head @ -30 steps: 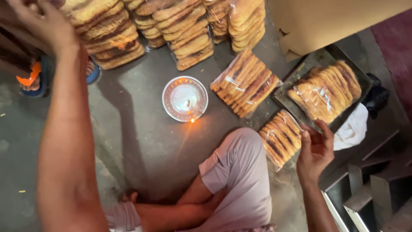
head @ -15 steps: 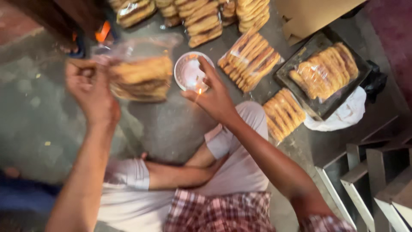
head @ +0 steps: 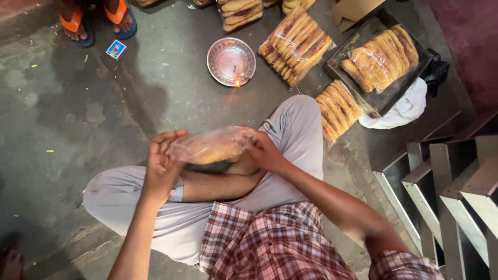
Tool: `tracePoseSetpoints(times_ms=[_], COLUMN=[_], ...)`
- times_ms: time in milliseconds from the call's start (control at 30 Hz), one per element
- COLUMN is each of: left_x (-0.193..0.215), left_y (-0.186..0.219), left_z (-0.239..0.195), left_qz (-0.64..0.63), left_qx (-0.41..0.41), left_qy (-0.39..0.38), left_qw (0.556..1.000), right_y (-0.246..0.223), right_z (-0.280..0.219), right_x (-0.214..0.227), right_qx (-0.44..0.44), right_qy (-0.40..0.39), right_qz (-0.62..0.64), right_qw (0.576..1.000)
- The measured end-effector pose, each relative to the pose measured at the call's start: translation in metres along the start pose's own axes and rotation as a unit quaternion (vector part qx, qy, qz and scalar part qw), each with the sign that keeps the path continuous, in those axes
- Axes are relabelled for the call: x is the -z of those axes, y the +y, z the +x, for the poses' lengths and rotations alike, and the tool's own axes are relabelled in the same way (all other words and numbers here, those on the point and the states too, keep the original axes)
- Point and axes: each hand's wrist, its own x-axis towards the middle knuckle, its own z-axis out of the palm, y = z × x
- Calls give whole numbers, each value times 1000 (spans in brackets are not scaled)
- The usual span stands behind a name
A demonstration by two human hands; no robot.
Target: The person sits on the floor and packages stacks of fried snacks into clear plastic bags. They use a small flame from a metal bowl to heat-seal the open ends of the bags, then place the sealed packages on the floor.
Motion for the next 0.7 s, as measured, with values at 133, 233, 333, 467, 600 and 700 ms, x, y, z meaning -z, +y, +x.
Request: tracePoseSetpoints(times_ms=[133, 233, 333, 467, 600, 700], left_x=[4, -1, -4, -3, -4, -5], left_y=[7, 4, 6, 15, 14, 16], left_z=[7, 18, 26, 28, 28, 28], left_qz=[273, 281, 361, 359, 352, 339], left_qx=[73, 58, 55, 45, 38, 61], left_qy=[-115, -148, -165, -186, -179, -177], left_qw=[952, 946, 916, 914, 918, 922], right_y=[5, 13, 12, -3, -10, 7], right_z=[-12, -18, -20, -19, 1, 39], right_x=[-4, -3, 3, 14, 53, 96], right_qx=[-37, -61, -16, 39, 49, 19], right_qy=[19, 11, 9, -59, -37, 34], right_qz=[65, 57, 15, 138, -43, -138], right_qw=[997, 996, 1000, 988, 997, 990])
